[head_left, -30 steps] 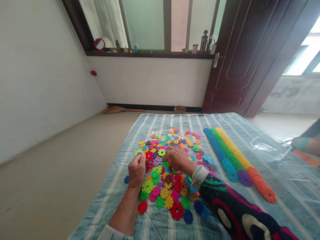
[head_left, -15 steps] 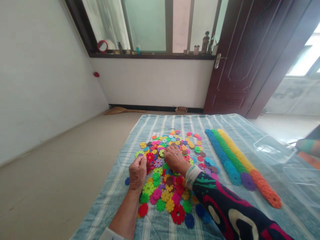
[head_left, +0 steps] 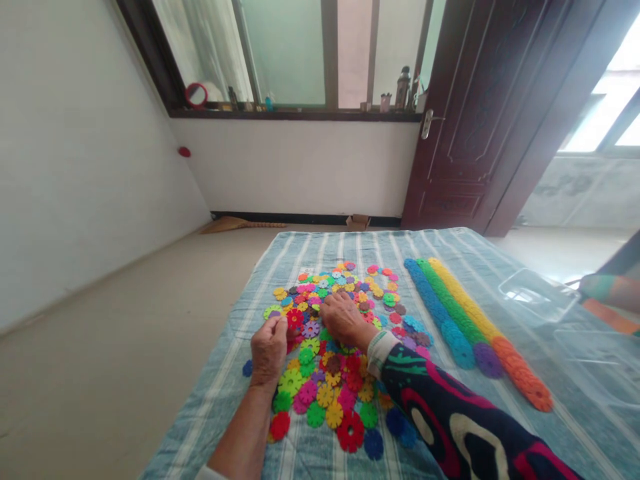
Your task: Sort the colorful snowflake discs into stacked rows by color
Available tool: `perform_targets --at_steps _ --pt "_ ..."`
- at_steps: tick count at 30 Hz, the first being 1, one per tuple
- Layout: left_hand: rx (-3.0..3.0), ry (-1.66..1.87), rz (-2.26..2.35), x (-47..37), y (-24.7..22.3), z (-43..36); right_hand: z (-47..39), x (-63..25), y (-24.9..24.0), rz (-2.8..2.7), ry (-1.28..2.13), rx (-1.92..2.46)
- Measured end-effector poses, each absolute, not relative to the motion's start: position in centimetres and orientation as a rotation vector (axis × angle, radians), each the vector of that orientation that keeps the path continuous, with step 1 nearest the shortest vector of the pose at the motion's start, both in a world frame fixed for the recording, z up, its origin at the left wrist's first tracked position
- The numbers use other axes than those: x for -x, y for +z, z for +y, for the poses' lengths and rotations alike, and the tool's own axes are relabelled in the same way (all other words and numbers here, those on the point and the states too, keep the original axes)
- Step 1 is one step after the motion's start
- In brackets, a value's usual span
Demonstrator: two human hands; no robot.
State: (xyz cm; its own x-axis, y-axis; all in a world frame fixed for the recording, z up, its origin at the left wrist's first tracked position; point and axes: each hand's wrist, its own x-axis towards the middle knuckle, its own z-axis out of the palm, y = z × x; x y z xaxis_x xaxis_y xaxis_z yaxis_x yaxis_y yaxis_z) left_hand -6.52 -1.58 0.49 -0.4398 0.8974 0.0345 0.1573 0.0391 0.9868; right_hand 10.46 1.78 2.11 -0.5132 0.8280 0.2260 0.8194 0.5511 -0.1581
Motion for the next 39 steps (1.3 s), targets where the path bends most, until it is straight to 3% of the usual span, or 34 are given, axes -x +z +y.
perform_targets --at_steps 12,22,33,39 --pt "-1.099 1.455 1.620 6.7 -0.3 -1.4 6.3 -19.2 4.3 -1.889 0.536 1.685" --pt "-1.309 1.394 1.699 7.3 -1.0 -0.8 1.8 -21.9 4.5 -1.886 0.975 1.564" --pt "-1.563 1.263 1.952 7.8 -0.3 0.2 -4.8 -31.7 7.5 -1.949 0.848 1.739" --pt "-1.507 1.216 1.993 7.5 0.4 0.1 -8.1 -34.9 7.6 -2.252 0.514 1.936"
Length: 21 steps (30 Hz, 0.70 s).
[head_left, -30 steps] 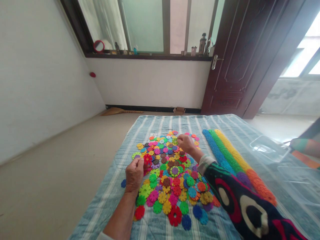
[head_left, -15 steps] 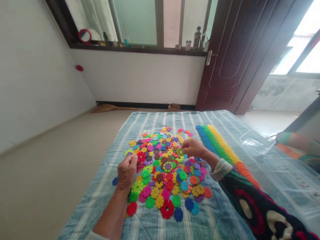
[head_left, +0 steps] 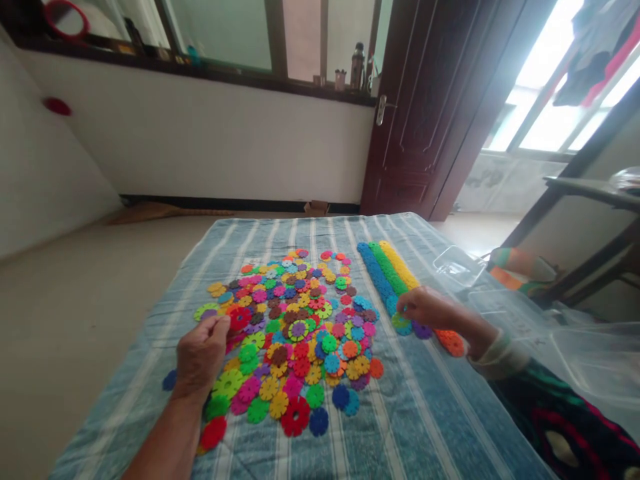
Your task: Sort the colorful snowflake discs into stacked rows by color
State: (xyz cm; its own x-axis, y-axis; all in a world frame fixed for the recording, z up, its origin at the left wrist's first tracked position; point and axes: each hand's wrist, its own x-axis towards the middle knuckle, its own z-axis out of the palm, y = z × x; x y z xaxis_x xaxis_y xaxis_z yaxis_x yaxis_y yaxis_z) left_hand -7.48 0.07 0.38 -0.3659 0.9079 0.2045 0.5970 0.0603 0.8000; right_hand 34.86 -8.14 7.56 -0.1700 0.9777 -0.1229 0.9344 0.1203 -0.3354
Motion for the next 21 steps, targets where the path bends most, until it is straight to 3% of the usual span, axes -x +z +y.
perform_targets --at_steps 21 --pt "-1.587 1.215 1.969 7.6 0.2 0.0 -8.7 -34.5 6.1 -2.406 0.282 2.170"
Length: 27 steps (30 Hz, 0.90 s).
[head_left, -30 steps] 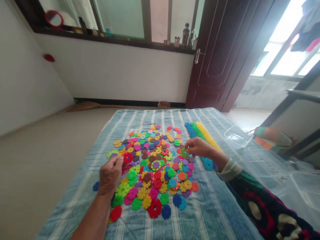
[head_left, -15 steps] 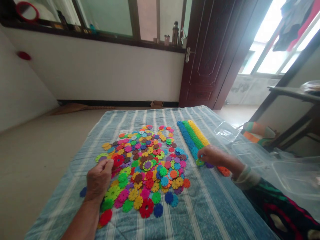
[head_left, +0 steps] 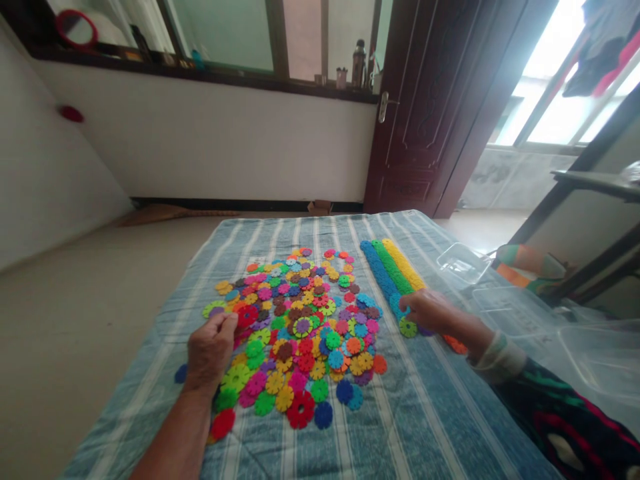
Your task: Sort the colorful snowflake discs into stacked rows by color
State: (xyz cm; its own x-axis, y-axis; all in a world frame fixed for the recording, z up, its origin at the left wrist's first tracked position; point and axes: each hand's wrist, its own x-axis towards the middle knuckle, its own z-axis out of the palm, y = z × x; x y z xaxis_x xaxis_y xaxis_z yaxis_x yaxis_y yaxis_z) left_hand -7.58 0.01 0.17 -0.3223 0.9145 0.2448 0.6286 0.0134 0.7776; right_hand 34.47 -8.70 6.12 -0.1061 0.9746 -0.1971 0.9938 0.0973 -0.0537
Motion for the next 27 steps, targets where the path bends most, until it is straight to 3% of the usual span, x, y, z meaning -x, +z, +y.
perform_targets --at_steps 7,16,27 --pt "-1.634 1.231 1.971 7.4 0.2 -0.2 -9.4 -29.6 6.0 2.516 -0.346 -1.868" --pt "-1.647 1.207 1.951 7.2 0.8 -0.6 -4.2 -21.0 6.3 2.499 -0.223 -1.803" --pt "-1.677 1.190 1.960 7.2 0.6 -0.7 -2.6 -20.0 4.9 2.480 -0.143 -1.790"
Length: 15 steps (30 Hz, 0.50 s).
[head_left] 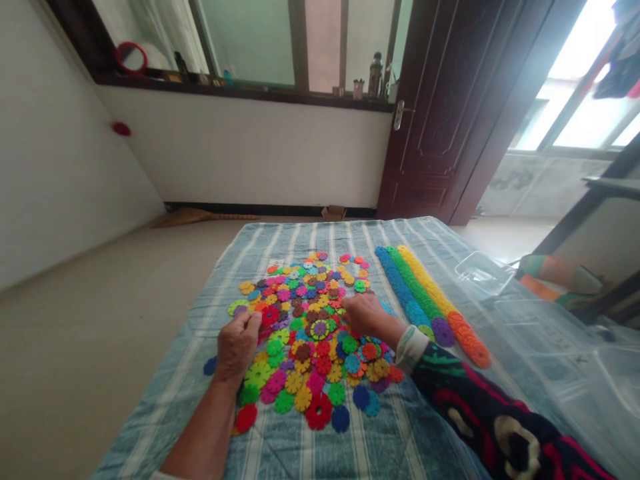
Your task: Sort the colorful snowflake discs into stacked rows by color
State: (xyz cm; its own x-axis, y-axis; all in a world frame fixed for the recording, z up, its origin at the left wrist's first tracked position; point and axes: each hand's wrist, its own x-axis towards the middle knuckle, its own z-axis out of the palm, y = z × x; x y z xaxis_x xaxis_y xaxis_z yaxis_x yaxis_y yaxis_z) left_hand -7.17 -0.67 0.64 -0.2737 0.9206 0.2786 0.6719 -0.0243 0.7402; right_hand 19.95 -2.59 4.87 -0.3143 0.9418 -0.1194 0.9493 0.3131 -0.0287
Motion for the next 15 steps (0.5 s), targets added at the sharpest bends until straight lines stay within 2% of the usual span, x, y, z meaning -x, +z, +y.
perform_targets --at_steps 9,15 --pt "-1.689 1.203 1.917 7.4 0.3 -0.4 -2.4 -22.3 4.9 2.621 -0.176 -1.902" --pt "-1.650 1.187 1.947 7.5 0.1 0.0 -3.2 -26.6 7.2 2.710 -0.400 -1.978"
